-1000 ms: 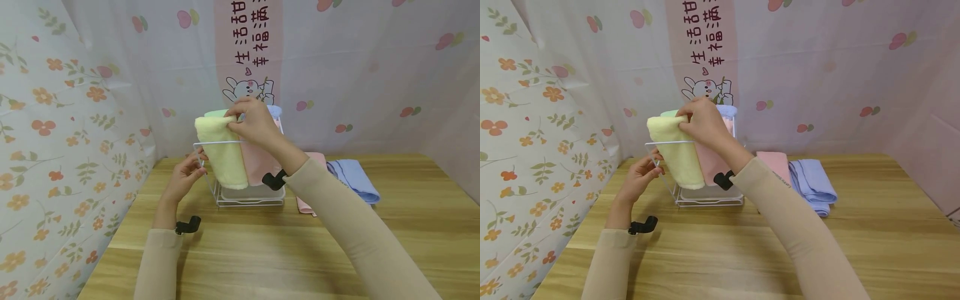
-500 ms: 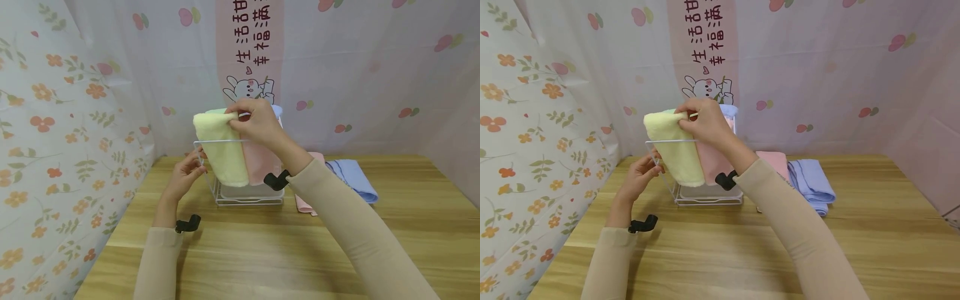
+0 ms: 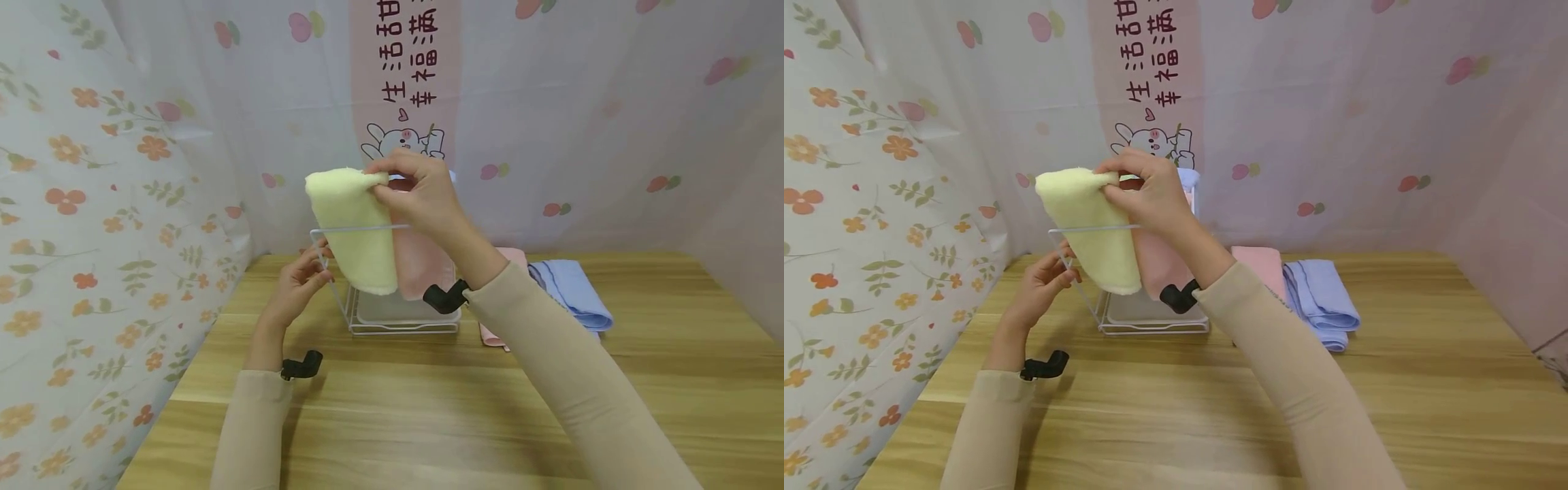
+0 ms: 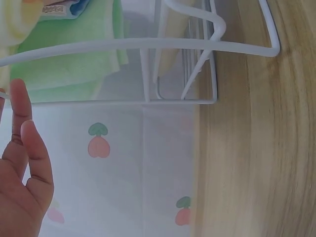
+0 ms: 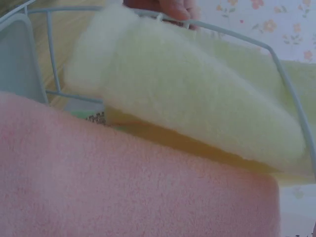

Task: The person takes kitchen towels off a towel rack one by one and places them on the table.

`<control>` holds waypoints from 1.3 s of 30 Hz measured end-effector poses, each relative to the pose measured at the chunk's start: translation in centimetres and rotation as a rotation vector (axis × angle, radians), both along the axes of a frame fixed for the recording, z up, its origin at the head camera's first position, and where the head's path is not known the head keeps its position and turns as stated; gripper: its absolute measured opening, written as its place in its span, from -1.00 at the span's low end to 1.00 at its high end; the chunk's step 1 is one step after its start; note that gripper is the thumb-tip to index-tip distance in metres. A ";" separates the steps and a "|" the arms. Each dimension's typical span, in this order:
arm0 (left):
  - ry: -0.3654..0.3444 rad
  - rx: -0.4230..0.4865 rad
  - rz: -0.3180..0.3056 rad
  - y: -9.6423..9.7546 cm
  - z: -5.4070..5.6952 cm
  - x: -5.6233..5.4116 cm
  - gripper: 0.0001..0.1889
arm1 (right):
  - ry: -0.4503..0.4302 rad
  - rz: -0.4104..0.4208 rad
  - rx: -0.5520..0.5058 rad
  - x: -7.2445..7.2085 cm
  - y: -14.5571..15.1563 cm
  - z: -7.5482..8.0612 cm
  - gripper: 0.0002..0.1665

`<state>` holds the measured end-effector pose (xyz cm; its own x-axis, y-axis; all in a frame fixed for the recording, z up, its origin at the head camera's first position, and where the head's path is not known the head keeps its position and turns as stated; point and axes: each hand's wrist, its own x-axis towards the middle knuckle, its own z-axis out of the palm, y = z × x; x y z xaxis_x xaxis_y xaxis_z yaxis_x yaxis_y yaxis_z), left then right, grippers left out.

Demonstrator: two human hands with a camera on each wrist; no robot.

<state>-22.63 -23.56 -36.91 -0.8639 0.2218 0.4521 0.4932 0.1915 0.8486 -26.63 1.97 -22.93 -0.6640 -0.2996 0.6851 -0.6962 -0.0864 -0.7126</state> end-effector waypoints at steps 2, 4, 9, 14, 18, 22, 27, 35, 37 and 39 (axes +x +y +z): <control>0.000 -0.007 -0.002 -0.1 0.1 0.0 -0.75 | 0.015 0.000 -0.031 0.2 0.0 -0.1 -0.82; -0.003 -0.021 -0.004 -0.1 0.0 0.0 -0.69 | 0.039 -0.005 -0.054 0.3 0.0 -0.3 -0.83; 0.002 -0.023 -0.012 -0.1 -0.1 0.0 -0.64 | 0.128 -0.003 -0.133 0.9 0.4 -1.0 -0.83; 0.013 -0.021 0.000 -0.3 -0.3 0.2 -0.60 | 0.207 -0.013 -0.206 1.7 0.8 -1.5 -0.82; 0.012 -0.028 0.008 -0.4 -0.4 0.2 -0.61 | 0.240 -0.014 -0.262 2.5 1.3 -1.5 -0.85; 0.022 -0.034 0.007 -0.3 -0.4 0.0 -0.59 | 0.275 -0.007 -0.328 3.3 1.8 -1.0 -0.84; 0.036 -0.035 0.003 -0.1 -0.2 -0.5 -0.60 | 0.316 -0.033 -0.410 3.9 2.6 -0.5 -0.84; 0.029 -0.025 0.001 -0.2 -0.3 -0.3 -0.57 | 0.279 -0.096 -0.477 4.2 3.9 -0.6 -0.83; 0.034 -0.025 0.003 -0.2 -0.3 -0.2 -0.58 | 0.273 -0.103 -0.506 4.3 4.2 -0.6 -0.80; 0.041 -0.023 0.004 -0.2 -0.3 -0.2 -0.59 | 0.268 -0.106 -0.532 4.5 4.5 -0.7 -0.77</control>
